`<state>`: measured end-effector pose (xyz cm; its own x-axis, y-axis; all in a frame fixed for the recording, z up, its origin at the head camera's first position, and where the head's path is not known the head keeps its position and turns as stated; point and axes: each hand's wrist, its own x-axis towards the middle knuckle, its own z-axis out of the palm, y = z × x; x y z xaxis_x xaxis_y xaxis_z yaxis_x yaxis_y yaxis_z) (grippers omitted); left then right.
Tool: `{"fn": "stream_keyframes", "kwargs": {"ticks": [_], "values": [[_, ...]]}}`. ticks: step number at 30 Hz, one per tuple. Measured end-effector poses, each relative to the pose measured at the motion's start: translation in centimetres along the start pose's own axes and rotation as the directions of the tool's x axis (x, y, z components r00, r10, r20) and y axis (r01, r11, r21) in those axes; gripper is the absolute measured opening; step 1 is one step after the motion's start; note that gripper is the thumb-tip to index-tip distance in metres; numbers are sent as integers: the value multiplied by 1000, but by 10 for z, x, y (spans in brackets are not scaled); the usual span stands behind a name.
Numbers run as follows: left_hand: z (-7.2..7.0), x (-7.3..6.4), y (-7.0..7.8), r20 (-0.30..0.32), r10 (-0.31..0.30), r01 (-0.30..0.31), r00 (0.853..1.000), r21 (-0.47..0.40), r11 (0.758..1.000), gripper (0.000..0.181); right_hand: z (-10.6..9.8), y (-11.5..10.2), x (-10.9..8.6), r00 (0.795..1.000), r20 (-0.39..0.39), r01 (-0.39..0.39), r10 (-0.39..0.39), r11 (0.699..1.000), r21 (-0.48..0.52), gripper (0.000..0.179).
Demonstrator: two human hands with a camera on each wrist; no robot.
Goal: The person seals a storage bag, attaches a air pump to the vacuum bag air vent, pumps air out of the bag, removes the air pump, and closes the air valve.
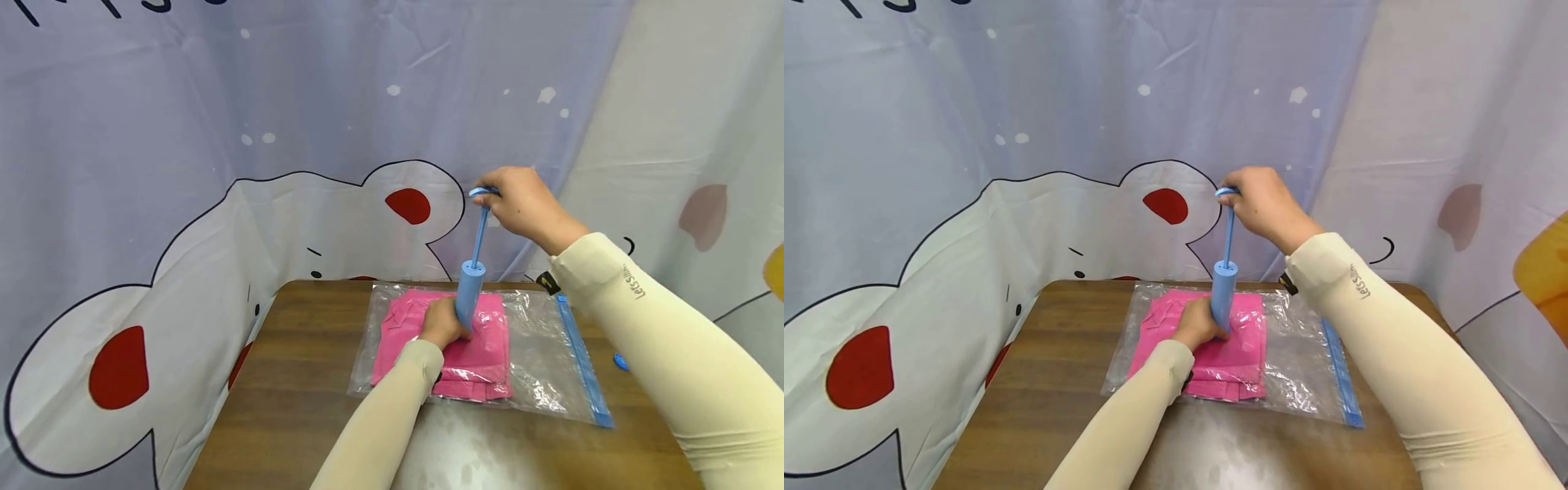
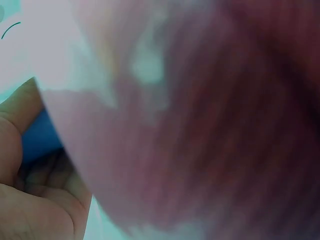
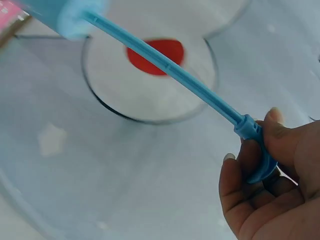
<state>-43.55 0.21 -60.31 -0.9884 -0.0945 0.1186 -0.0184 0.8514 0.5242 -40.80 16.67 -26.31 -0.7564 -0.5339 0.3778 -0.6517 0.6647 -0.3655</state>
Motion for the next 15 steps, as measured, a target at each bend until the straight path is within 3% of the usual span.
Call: {"fn": "stream_keyframes", "kwargs": {"ticks": [2, 5, 15], "values": [[0, 0, -1, -12, 1, -1, 1000, 6, 1000, 65, -10, -5, 4, 1000, -21, -4, 4, 1000, -2, 26], [-1, 2, -6, -30, -8, 8, 1000, -13, 1000, 65, -7, -7, 9, 999, -32, -1, 1, 1000, -1, 27], [-4, 4, -13, -4, -21, 21, 1000, -66, 998, 68, 70, 18, -9, 996, 87, 6, -6, 1000, -5, 23]]}}
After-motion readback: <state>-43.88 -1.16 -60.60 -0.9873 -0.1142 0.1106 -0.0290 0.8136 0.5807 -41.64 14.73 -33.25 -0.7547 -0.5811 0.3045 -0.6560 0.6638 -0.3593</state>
